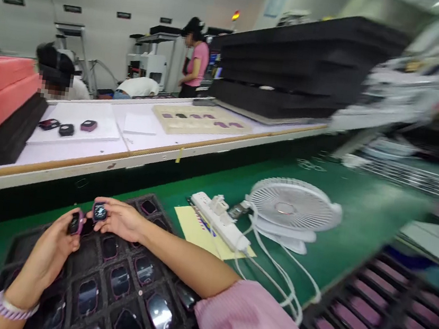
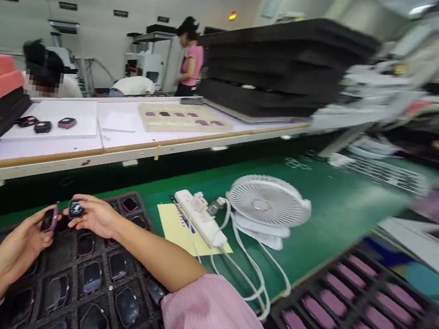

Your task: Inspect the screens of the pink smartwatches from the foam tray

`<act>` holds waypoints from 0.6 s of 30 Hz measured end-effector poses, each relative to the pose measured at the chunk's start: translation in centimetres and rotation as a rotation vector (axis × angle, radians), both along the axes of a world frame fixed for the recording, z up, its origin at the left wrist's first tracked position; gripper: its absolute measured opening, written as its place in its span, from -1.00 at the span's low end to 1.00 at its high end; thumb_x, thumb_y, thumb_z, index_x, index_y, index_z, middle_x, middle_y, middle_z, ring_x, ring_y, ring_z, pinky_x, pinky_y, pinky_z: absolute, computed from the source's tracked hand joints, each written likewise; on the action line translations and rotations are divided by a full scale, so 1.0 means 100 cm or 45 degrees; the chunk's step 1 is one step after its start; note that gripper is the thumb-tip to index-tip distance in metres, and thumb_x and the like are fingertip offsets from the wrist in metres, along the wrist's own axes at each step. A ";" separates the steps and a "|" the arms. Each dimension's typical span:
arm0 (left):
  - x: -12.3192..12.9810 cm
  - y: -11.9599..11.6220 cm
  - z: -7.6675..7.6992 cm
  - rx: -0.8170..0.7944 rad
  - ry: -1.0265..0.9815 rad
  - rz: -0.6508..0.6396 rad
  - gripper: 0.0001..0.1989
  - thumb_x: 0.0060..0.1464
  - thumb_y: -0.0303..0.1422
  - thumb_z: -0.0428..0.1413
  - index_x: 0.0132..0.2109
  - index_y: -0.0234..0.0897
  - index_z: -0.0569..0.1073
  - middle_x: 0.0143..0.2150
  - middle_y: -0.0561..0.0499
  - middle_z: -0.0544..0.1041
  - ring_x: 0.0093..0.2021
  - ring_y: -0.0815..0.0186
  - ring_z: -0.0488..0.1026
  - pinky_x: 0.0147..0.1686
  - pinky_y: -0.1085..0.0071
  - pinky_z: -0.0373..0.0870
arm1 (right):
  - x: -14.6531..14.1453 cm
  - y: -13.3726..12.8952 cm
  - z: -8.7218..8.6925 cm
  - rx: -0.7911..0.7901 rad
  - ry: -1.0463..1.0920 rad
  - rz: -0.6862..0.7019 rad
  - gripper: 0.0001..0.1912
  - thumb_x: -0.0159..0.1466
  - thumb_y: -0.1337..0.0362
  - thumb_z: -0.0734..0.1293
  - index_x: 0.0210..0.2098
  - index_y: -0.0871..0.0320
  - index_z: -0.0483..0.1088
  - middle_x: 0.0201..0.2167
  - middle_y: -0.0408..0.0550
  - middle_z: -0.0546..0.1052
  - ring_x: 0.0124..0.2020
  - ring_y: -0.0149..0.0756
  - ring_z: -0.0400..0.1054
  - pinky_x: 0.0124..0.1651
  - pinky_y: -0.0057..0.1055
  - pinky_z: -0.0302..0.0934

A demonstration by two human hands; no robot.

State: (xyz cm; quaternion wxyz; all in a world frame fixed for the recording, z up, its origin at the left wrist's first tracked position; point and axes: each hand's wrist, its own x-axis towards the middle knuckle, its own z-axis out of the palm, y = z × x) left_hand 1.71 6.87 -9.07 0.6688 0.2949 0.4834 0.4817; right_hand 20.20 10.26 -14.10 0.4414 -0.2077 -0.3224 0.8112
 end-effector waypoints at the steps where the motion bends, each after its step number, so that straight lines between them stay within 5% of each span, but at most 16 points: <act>1: -0.001 0.002 0.000 -0.039 -0.007 0.014 -0.49 -0.27 -0.31 0.32 -0.07 -0.35 0.52 -0.31 0.03 0.49 -0.57 0.43 0.28 -0.65 0.52 0.32 | 0.001 0.003 -0.001 -0.003 -0.014 0.006 -0.57 0.31 0.26 0.42 0.10 0.17 0.24 -0.19 0.09 0.59 -0.40 -0.20 0.54 -0.33 -0.43 0.35; 8: -0.010 0.023 -0.023 -0.035 0.084 -0.086 -0.50 -0.28 -0.24 0.34 -0.10 -0.27 0.55 -0.15 -0.07 0.61 -0.51 0.33 0.42 -0.58 0.44 0.51 | 0.006 0.025 -0.010 0.053 -0.073 0.023 -0.63 0.27 0.21 0.47 -0.02 0.18 0.35 -0.30 -0.02 0.56 -0.48 -0.20 0.52 -0.43 -0.44 0.35; 14: -0.001 0.005 -0.011 0.240 0.153 -0.097 -0.18 -0.25 -0.20 0.43 0.18 -0.24 0.37 -0.22 -0.05 0.60 -0.46 0.25 0.54 -0.44 0.40 0.57 | 0.002 0.001 0.000 0.245 -0.096 -0.117 -0.52 0.19 0.22 0.48 0.05 0.17 0.33 -0.26 -0.03 0.56 -0.49 -0.32 0.48 -0.44 -0.52 0.30; 18: 0.001 -0.002 -0.009 0.351 0.170 -0.115 -0.28 -0.15 -0.16 0.38 0.13 -0.31 0.34 -0.17 -0.06 0.57 -0.42 0.24 0.58 -0.38 0.39 0.57 | 0.004 -0.010 0.005 0.393 -0.131 -0.201 -0.47 0.11 0.33 0.48 0.06 0.14 0.34 -0.17 -0.04 0.56 -0.43 -0.36 0.47 -0.36 -0.50 0.31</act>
